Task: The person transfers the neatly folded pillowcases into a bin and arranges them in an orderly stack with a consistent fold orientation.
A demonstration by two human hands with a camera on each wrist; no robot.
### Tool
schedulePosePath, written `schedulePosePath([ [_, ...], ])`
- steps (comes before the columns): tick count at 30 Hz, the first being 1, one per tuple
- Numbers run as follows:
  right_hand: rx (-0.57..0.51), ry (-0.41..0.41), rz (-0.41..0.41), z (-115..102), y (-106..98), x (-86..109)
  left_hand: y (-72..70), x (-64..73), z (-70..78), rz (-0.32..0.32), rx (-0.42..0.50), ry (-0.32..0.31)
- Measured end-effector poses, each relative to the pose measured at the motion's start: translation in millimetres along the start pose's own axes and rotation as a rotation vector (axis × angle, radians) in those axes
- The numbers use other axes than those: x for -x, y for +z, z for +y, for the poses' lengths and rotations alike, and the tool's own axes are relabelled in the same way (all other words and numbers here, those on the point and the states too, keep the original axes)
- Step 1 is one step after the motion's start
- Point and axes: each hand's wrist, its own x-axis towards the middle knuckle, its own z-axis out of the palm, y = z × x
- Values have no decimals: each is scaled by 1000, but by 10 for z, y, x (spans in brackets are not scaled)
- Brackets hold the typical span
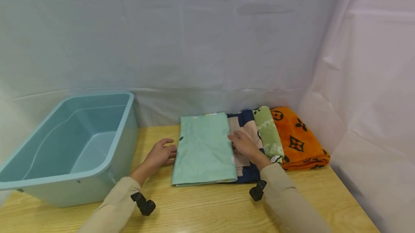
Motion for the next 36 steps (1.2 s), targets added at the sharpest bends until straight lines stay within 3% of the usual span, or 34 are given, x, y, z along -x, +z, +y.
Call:
schedulePosePath([
  [4, -31, 33, 23, 19, 9, -45, 5, -49, 4, 5, 71, -73],
  [13, -63, 83, 114, 78, 28, -123, -18, -153, 10, -53, 236, -217],
  [18, -57, 83, 132, 97, 79, -149, 51, -205, -27, -65, 273, -180],
  [25, -87, 141, 117, 99, 118, -203, 146, -274, -45, -20, 73, -15],
  [30, -83, 152, 120, 106, 123, -248, 171, -322, -39, 7, 62, -25],
  [36, -20, 101, 55, 68, 106, -226, 199, -328, -27, -5, 70, -75],
])
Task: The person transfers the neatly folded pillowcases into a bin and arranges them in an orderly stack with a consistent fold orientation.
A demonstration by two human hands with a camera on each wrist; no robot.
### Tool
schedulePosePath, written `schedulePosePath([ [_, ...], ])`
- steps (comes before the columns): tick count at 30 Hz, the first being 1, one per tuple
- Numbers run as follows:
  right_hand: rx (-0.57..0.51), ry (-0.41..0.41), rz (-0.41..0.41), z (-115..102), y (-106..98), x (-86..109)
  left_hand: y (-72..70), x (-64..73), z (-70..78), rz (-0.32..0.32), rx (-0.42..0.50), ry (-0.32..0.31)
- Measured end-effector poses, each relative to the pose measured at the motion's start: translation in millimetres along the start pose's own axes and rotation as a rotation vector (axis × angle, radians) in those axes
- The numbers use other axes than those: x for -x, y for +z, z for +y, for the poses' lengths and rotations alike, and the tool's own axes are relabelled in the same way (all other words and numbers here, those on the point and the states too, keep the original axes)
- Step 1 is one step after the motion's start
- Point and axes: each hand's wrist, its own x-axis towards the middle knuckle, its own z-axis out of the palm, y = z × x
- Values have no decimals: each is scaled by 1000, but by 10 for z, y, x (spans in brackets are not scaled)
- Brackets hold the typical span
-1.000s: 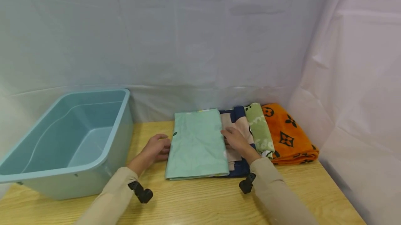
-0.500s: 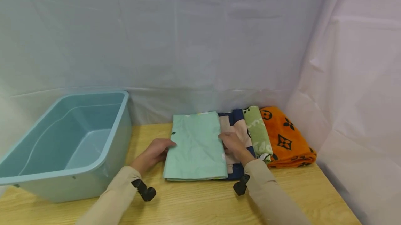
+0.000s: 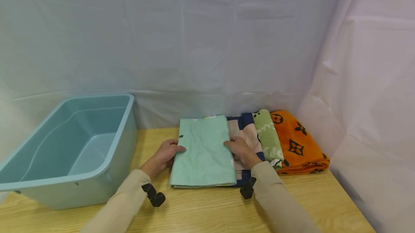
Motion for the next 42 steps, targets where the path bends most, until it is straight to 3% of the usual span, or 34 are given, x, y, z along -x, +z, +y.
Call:
schedulePosePath([
  [6, -15, 10, -26, -14, -10, -20, 18, 9, 8, -27, -29, -28],
  [13, -13, 28, -20, 13, 10, -75, 1, 15, -42, -81, 30, -37],
  [21, 4, -24, -31, 13, 3, -68, -3, -16, -42, -41, -132, 9],
  [25, 12, -41, -18, 10, -1, -75, 11, -14, -36, -36, -129, 19],
  [33, 154, -176, -20, -131, -40, 24, -17, 101, 110, 16, -161, 56],
  [37, 74, -210, -75, -254, -49, 104, -54, 149, 214, 23, -191, 80],
  [42, 27, -190, -83, -437, -80, 216, -106, 237, 377, -7, -153, 102],
])
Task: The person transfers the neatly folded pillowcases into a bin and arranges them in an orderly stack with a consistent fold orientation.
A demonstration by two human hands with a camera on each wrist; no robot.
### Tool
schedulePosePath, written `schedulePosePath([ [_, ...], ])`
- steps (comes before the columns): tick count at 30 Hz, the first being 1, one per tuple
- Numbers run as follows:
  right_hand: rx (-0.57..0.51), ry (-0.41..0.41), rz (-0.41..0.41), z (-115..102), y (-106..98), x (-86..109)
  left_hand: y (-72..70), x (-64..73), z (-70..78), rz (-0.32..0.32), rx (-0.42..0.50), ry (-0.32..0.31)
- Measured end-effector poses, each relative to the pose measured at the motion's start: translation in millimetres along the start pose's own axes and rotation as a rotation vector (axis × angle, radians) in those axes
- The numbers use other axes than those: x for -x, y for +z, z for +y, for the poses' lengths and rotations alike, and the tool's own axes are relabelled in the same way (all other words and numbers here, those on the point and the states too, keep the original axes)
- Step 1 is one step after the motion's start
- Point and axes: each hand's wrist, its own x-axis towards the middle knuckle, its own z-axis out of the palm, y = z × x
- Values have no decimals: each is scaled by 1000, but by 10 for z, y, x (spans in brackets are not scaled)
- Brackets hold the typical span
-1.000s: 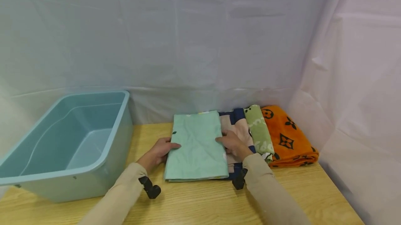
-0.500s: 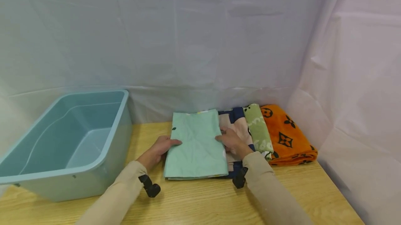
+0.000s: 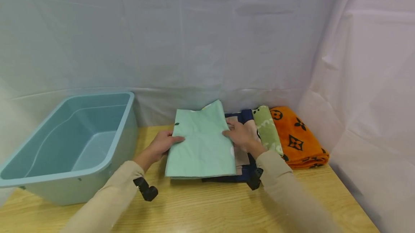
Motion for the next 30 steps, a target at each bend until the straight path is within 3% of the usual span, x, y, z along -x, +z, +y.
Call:
schedulePosePath([
  [8, -10, -17, -12, -332, -84, 98, -111, 148, 318, -3, 60, 49],
  [17, -27, 6, -36, -740, -193, 266, -237, 347, 721, -30, -5, 108],
  [24, -44, -12, -64, -949, -152, 279, -516, 399, 1006, -64, -100, 75],
  [30, -66, -24, -79, -1114, 21, 245, -816, 474, 1109, -88, -168, 42],
])
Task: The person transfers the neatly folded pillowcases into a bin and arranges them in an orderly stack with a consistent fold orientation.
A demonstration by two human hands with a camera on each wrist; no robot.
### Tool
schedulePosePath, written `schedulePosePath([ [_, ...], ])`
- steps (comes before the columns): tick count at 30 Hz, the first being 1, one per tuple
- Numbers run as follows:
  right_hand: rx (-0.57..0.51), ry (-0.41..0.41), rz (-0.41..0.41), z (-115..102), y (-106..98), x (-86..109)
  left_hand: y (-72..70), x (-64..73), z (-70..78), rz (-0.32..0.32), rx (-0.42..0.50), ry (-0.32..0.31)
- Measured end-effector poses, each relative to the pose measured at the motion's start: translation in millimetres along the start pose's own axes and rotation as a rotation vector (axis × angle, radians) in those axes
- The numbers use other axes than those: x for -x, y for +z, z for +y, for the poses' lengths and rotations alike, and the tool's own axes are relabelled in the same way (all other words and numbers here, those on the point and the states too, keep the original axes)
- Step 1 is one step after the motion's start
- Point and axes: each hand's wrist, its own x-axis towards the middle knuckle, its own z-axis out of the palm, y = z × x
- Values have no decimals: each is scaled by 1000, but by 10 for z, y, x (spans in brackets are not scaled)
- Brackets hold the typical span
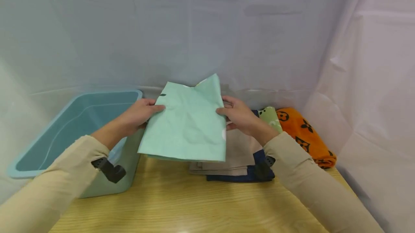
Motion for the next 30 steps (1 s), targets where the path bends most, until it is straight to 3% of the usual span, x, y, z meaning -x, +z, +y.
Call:
schedulePosePath([
  [5, -22, -16, -12, -124, 181, -87, -261, 143, -2, -18, -2, 12],
  [14, -65, -66, -29, -295, 539, -228, -635, 309, -61, 44, -19, -24],
  [25, -180, -97, -67, -416, 1064, -432, -1153, 454, -297, 47, -84, -33],
  [30, -196, -106, -51, -411, 1299, -524, -1362, 469, -401, 17, -112, -42],
])
